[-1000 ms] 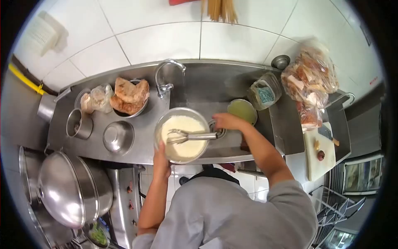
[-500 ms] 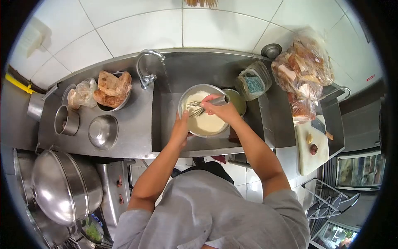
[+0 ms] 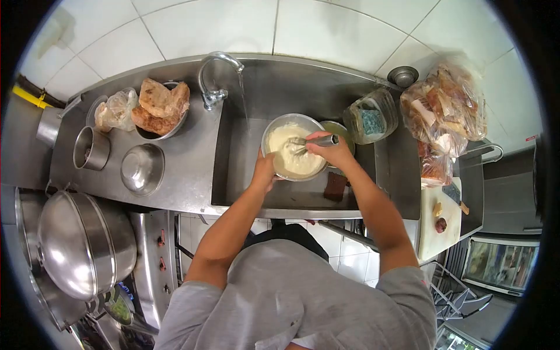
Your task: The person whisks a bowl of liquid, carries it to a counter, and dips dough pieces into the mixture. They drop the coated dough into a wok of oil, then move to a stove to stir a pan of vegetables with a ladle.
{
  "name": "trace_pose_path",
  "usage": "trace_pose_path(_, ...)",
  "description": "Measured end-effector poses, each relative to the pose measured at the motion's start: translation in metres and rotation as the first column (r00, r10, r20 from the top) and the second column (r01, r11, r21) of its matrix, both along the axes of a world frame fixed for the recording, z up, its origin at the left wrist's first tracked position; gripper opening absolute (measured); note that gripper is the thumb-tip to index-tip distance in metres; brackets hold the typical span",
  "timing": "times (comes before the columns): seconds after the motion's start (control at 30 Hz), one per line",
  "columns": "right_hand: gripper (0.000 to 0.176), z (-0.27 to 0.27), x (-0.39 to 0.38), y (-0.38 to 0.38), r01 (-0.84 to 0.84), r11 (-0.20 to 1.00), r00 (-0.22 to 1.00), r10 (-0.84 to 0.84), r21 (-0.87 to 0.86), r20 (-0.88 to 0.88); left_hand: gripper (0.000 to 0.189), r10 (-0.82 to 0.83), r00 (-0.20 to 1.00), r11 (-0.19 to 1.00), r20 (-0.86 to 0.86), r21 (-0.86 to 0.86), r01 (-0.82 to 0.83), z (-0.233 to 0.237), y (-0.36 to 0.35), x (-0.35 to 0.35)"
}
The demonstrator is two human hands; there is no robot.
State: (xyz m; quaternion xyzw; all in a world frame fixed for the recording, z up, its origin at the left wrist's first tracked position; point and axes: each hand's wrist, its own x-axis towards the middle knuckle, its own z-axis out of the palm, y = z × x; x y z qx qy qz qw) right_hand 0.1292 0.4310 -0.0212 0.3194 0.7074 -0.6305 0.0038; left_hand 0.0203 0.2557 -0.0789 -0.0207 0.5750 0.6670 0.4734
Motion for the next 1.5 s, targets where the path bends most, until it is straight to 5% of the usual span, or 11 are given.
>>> trace_pose_path(0.1,0.025,-0.021,0.003,-0.018,-0.025,0.89,0.975,0.121,0.456,-0.184,0.057,-0.013,0.999,0.999,-0.036,0.036,0.015,-0.016,0.002,-0.006)
trace_pose_path(0.23,0.023,-0.033,0.008,-0.001,-0.08,0.99,0.995,0.087,0.116,-0.057,0.058,0.045,0.999,0.999,-0.017,0.02,-0.045,-0.034,0.001,-0.011)
trace_pose_path(0.4,0.02,-0.048,0.01,-0.015,-0.129,0.924,0.972,0.19,0.36,-0.14,0.058,0.043,0.999,0.999,-0.032,0.006,-0.042,-0.057,0.002,-0.014)
trace_pose_path(0.5,0.02,-0.043,0.003,-0.002,0.116,0.989,0.992,-0.11,0.096,-0.064,0.058,0.058,0.998,0.998,-0.04,-0.034,-0.059,-0.05,0.002,-0.01)
trace_pose_path(0.53,0.021,-0.042,0.002,-0.008,0.093,0.935,0.99,-0.052,0.342,-0.128,0.058,0.063,0.998,0.998,-0.025,-0.029,-0.064,-0.047,0.002,-0.009)
trace_pose_path(0.63,0.021,-0.051,0.008,-0.013,-0.136,0.89,0.966,0.217,0.436,-0.143,0.057,0.063,0.998,0.998,-0.015,-0.022,-0.063,-0.043,0.001,-0.013)
trace_pose_path(0.67,0.022,-0.052,0.005,-0.005,-0.097,0.965,0.991,0.115,0.243,-0.062,0.057,0.063,0.998,0.998,-0.022,-0.025,-0.064,-0.046,0.001,-0.012)
trace_pose_path(1.07,0.024,-0.068,-0.021,-0.01,-0.038,0.943,0.998,0.052,0.331,-0.034,0.046,0.084,0.996,0.996,0.032,-0.024,-0.083,-0.037,0.001,-0.012)
trace_pose_path(1.17,0.025,-0.041,-0.002,-0.012,-0.262,0.91,0.937,0.32,0.321,-0.142,0.046,0.11,0.994,0.994,0.01,0.019,-0.11,-0.041,0.0,-0.018)
trace_pose_path(1.3,0.025,-0.029,0.011,0.022,-0.126,0.97,0.992,0.122,0.206,0.032,0.046,0.087,0.996,0.996,-0.038,0.018,-0.086,-0.036,-0.002,-0.016)
trace_pose_path(1.5,0.025,-0.043,-0.019,-0.004,-0.093,0.906,0.95,0.205,0.413,-0.236,0.048,0.037,0.999,0.999,-0.03,-0.037,-0.039,-0.026,-0.001,-0.014)
